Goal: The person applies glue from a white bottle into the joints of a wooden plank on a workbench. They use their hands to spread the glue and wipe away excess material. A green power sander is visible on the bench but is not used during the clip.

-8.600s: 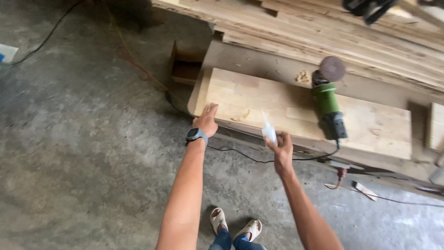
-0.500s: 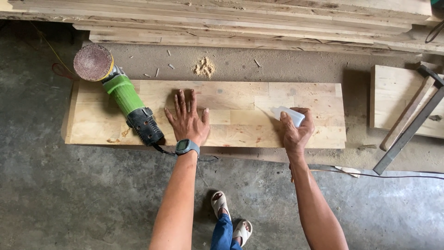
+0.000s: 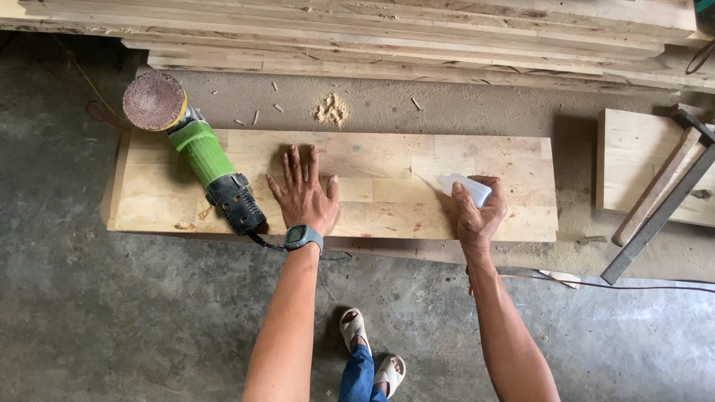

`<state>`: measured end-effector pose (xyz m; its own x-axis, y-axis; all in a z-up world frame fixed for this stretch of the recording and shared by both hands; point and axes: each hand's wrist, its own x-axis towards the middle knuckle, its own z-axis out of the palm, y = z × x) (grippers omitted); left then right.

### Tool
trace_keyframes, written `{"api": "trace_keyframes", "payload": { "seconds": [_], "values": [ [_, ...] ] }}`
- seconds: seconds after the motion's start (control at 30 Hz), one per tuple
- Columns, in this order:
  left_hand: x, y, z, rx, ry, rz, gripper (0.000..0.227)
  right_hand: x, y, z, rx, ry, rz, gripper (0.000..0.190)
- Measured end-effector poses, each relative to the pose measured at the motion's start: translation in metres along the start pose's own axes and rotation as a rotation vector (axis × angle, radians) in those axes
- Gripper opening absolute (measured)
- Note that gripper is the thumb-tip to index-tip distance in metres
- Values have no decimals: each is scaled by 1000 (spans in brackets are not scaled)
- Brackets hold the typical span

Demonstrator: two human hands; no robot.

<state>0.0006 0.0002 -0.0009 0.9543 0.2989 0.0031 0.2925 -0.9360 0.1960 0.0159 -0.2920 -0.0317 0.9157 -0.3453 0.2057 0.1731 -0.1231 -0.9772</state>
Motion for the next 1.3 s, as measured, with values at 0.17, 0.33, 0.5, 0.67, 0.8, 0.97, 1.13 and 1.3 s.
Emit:
{"api": "trace_keyframes", "payload": {
  "seconds": [0.17,0.33,0.5,0.67,0.8,0.97,1.13,1.3],
  "values": [
    [0,-1,2,0,3,2,72,1,6,-2,22,10,-1,37],
    [0,-1,2,-6,4,2,72,1,3,0,37,30,-3,37],
    [-1,0,0,3,7,0,71,1,6,0,72,39,12,37],
    [-1,0,-1,6,2,-1,71,4,19,-5,21,25,1,38],
    [0,1,0,-3,1,-6,72,4,19,-4,-7,12,9,38],
    [0,1,0,-16,-11,-12,72,2,-7,1,1,-2,40,37],
    [-1,1,0,-17,-6,-16,71,2,-31,-2,164,14,167,28],
    [2,-1,4,11,-17,-10,72,12,-38,-29,353,-4,229,42]
  ]
}}
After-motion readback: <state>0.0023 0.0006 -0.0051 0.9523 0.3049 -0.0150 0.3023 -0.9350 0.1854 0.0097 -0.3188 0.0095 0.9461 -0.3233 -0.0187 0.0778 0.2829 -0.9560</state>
